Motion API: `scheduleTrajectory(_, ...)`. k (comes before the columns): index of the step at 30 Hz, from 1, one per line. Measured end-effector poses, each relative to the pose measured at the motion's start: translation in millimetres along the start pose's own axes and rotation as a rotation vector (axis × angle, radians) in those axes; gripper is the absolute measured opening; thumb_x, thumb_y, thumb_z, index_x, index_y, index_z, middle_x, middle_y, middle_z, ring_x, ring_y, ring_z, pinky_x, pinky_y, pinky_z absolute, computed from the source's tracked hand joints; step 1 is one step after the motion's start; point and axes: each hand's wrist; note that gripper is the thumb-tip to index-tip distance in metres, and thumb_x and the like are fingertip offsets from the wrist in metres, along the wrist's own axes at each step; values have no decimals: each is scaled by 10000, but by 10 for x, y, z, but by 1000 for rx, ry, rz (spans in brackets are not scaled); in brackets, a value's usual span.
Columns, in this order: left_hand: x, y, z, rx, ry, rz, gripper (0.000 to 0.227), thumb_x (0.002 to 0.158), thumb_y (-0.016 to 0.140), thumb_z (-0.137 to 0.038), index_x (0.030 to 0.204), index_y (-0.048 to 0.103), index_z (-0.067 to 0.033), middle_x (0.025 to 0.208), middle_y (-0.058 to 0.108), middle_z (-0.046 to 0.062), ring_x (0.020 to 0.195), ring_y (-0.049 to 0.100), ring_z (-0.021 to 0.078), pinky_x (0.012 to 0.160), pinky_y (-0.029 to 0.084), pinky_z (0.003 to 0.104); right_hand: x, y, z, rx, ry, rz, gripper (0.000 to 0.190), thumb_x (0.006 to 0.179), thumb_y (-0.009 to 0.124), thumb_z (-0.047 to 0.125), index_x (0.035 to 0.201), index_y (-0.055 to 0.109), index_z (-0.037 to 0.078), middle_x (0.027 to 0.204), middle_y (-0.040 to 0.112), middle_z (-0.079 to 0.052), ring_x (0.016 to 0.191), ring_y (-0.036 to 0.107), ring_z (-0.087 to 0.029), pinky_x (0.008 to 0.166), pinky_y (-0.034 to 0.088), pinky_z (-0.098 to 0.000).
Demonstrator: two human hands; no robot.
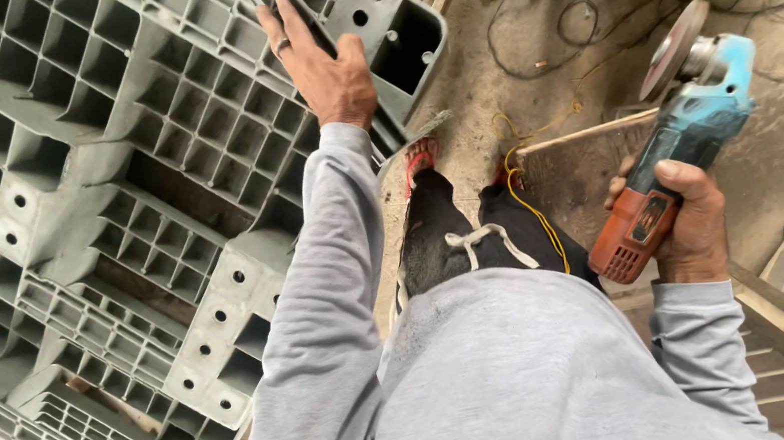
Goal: The person uses an angle grinder to smooth the edges of stacked gray metal frames. They hold the frames with one hand while operating the grinder with the other, moving along the edges to remove burrs. The person repositions the frames as needed to access different edges.
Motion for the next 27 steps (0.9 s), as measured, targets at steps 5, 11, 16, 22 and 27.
scheduleTrajectory(5,120,-425,-14,-378,-148,22,714,823,560,-12,1513,400,82,1468,568,297,1358,572,369,1202,411,385,11,325,124,-16,-86,-21,423,886,685,264,1203,617,-7,999,683,-133,878,724,-275,805,634,-439)
scheduleTrajectory(11,-247,-457,-84,131,62,-19,440,796,647,-23,1216,526,30,1263,624,245,1139,656,354,1038,541,446,39,499,139,-10,-80,124,349,912,657,196,1155,584,-43,996,684,-167,871,719,-279,803,631,-411)
scheduleTrajectory(16,-248,-694,-251,-317,-95,94,328,887,618,-7,1178,467,13,1250,575,235,943,680,275,839,626,373,115,539,193,-82,-114,187,324,926,668,170,1168,565,-20,959,672,-173,800,710,-280,717,632,-416)
scheduleTrajectory(22,-55,-991,-481,-1150,-229,212,486,1004,504,-12,1441,292,-30,1231,678,243,1000,725,261,841,656,399,173,540,232,-92,-91,171,317,936,663,162,1159,559,-38,970,680,-180,807,717,-284,718,632,-405)
scheduleTrajectory(27,71,-707,-382,-1291,-370,124,496,949,494,12,1405,301,9,1218,681,210,1012,727,287,787,659,419,168,559,228,-83,-104,160,365,915,662,163,1217,568,-18,966,678,-172,803,716,-277,749,638,-423)
Point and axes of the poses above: each hand's wrist, its own x-axis towards the middle knuckle, its own y-axis out of the palm, z = x × y
